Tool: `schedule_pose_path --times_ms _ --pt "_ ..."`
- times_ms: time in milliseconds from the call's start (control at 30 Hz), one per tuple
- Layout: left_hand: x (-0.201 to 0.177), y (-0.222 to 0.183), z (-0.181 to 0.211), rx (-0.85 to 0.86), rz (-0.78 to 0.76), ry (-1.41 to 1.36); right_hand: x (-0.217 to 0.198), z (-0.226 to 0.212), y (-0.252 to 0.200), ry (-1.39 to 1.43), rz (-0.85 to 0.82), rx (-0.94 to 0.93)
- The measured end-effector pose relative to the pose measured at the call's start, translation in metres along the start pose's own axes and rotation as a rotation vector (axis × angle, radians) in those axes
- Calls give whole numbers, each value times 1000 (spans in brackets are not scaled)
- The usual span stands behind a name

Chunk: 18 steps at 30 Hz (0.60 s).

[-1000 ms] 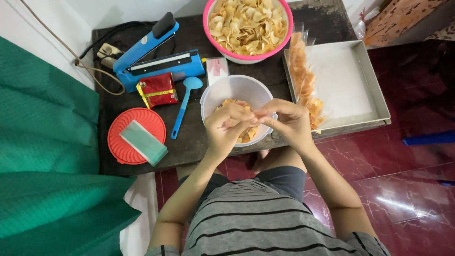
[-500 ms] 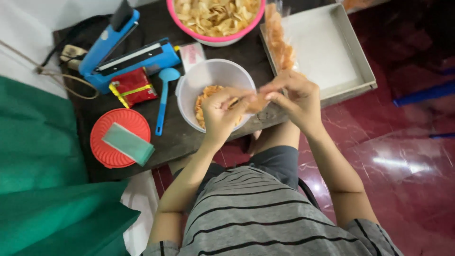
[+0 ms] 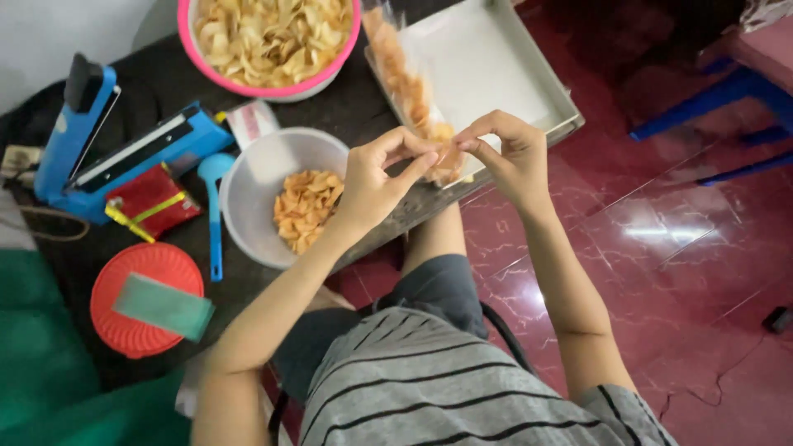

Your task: The person is filling long, narrow plastic bags with seasoned chips using their hands and tongs.

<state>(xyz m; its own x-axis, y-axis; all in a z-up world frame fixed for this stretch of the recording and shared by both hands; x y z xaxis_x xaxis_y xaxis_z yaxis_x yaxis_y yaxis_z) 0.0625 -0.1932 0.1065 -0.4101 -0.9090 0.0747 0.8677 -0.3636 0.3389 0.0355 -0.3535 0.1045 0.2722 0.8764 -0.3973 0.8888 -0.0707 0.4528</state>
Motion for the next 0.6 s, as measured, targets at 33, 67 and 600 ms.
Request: schedule_pose_path --times_ms 33,67,600 --pt "1 8 -5 10 -4 1 -4 7 2 -3 7 -8" --pt "5 17 -9 35 -43 44 -9 15 6 -1 14 -9" --pt "-12 237 -172 -5 -318 555 17 238 184 -89 27 -7"
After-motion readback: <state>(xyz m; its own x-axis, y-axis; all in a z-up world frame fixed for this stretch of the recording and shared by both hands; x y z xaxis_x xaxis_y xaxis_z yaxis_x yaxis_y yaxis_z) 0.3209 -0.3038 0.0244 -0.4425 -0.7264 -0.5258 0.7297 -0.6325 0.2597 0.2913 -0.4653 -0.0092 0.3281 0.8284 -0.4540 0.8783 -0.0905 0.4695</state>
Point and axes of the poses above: each hand's wrist, its own y-axis towards the middle knuckle, its own x-axis out of the palm, z = x × y, the point moved 10 cm from there along y, towards the middle knuckle, and after that the axes turned 9 degrees about -y, right-handed, at the moved point
